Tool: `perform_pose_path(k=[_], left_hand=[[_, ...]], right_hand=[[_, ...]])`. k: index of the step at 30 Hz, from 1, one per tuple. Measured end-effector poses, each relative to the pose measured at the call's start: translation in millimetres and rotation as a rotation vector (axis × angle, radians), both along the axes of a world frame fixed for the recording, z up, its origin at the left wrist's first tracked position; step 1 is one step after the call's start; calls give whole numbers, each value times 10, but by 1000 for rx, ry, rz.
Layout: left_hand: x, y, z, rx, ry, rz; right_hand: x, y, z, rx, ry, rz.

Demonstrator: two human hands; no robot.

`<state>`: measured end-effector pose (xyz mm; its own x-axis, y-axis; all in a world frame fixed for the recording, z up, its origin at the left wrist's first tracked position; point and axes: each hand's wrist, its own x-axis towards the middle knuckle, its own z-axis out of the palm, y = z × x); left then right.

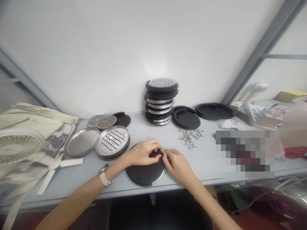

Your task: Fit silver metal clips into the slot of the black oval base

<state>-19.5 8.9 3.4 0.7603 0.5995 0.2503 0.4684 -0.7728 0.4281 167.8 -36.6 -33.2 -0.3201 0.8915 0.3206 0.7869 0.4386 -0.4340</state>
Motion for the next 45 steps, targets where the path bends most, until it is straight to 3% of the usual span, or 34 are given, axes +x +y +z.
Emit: perform_pose_path(k=[45], left_hand=[[0,-10,-5,60,21,-15]], right_hand=[[-13,-10,8,24,21,-25]])
